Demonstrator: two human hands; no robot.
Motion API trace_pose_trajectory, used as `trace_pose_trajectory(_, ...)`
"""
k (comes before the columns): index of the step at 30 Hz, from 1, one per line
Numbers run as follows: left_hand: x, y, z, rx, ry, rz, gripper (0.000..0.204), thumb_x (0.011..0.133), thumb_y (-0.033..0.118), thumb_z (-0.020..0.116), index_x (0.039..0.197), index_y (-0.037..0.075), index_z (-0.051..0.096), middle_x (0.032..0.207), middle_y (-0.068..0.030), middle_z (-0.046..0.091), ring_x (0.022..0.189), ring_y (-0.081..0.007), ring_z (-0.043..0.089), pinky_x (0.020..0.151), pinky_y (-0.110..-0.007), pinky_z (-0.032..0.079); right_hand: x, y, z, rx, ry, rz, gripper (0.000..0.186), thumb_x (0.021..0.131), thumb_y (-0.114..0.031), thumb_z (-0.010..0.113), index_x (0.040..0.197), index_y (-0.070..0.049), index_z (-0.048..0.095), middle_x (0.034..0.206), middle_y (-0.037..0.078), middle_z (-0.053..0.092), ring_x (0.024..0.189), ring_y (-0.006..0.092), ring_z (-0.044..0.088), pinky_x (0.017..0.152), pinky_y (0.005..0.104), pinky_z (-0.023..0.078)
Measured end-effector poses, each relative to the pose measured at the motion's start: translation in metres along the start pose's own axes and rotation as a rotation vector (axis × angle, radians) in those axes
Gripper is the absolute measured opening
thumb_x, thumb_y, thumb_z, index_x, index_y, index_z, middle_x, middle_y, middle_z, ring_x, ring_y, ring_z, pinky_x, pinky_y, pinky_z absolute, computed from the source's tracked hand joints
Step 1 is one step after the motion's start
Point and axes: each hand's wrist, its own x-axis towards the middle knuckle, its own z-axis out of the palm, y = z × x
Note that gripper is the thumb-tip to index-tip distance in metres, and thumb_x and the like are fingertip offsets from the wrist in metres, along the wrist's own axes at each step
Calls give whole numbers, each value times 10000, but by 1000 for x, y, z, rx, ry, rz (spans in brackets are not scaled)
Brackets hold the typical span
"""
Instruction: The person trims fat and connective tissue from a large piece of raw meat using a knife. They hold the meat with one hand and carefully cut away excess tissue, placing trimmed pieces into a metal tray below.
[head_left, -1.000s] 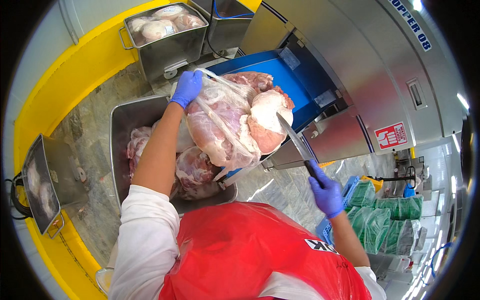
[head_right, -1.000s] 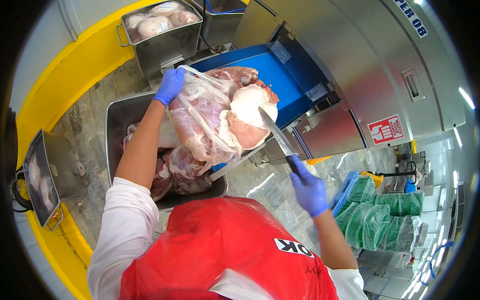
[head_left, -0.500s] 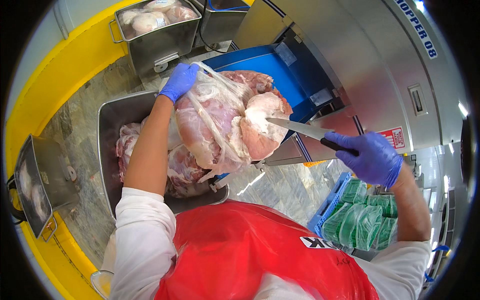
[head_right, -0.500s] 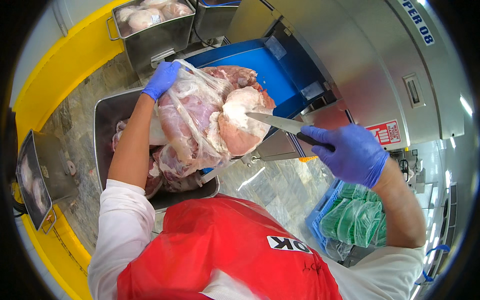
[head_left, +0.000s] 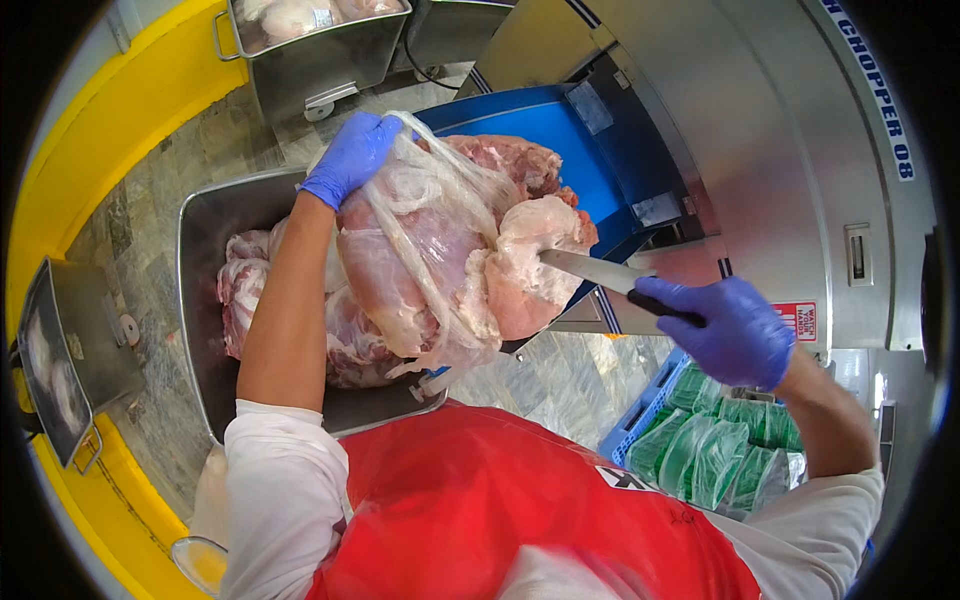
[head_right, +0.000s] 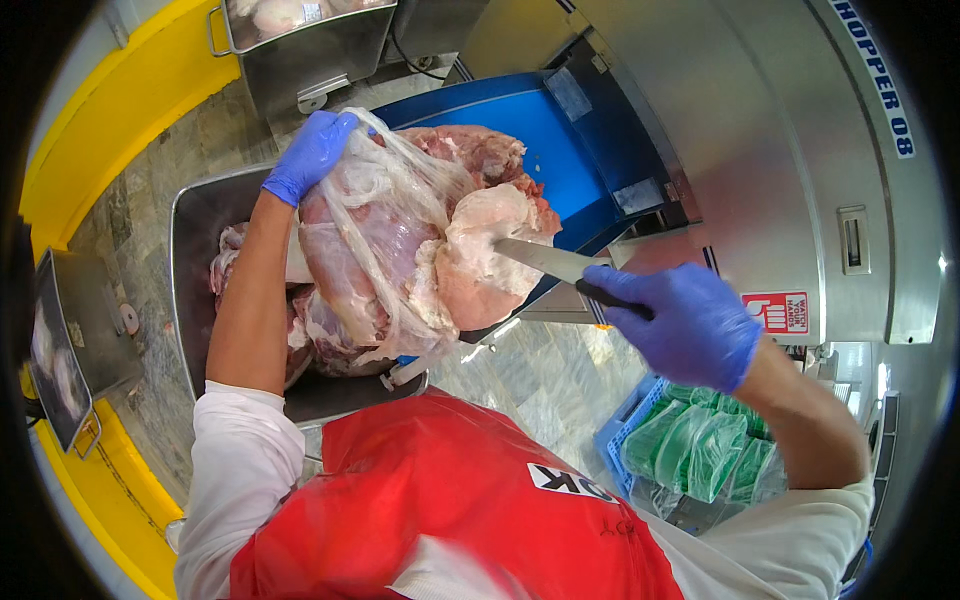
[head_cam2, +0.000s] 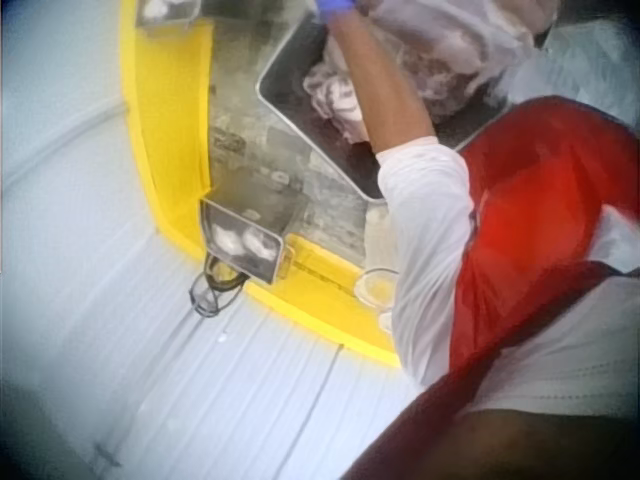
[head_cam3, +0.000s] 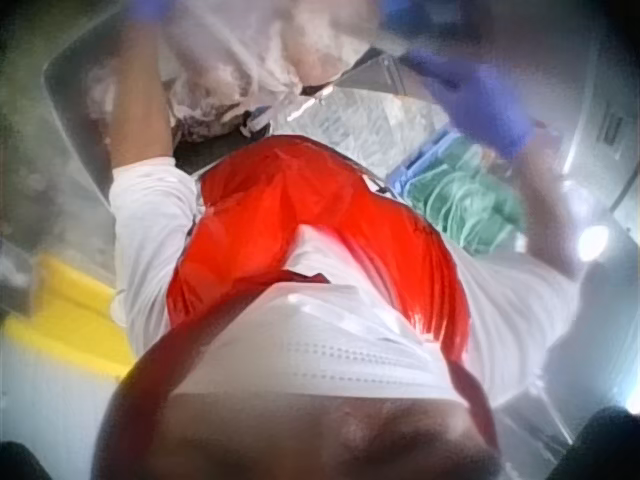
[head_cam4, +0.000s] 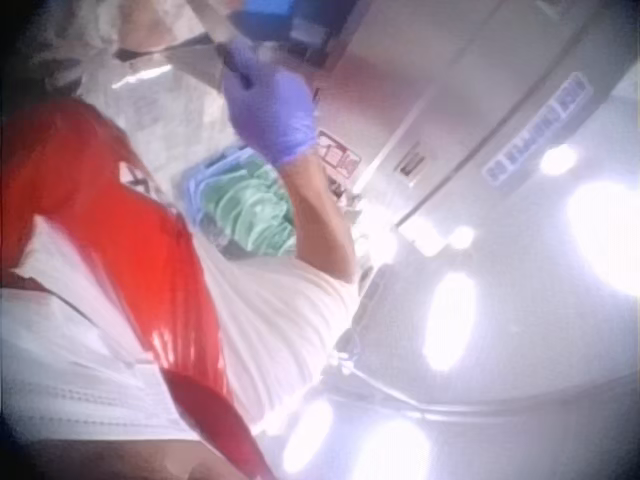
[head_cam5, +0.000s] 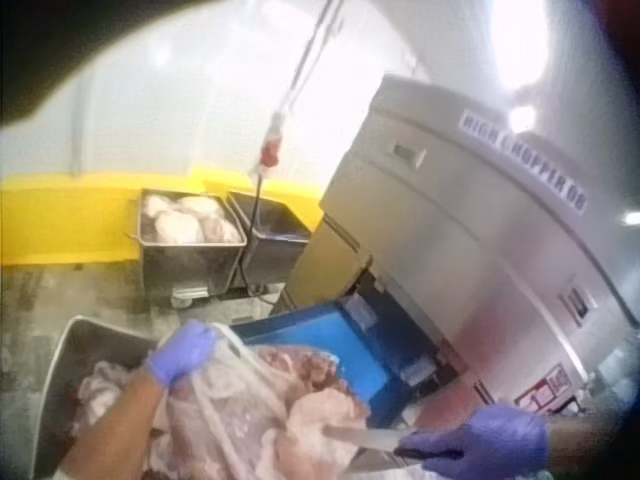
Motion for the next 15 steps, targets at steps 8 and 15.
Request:
trace_pose_trajectory(8,12,5,0,265,11,125,526,1088,375,495,1010,-86,735,1065,-391,695,1040,-575,673,915,-583,536,-15,78,165,362,427,-158,544,988,-119,797,1514,-202,685,1119,243,789,975,436,787,821,430,622)
trace_pose_trajectory(15,20,8,0,230,-3,95,531,1077,368,482,994,-87,744,1050,-393,697,1030,-573,692,927,-602,539,-20,78,234,354,523,-69,592,1015,-133,760,1583,-217,615,1152,241,790,1081,426,783,891,431,624)
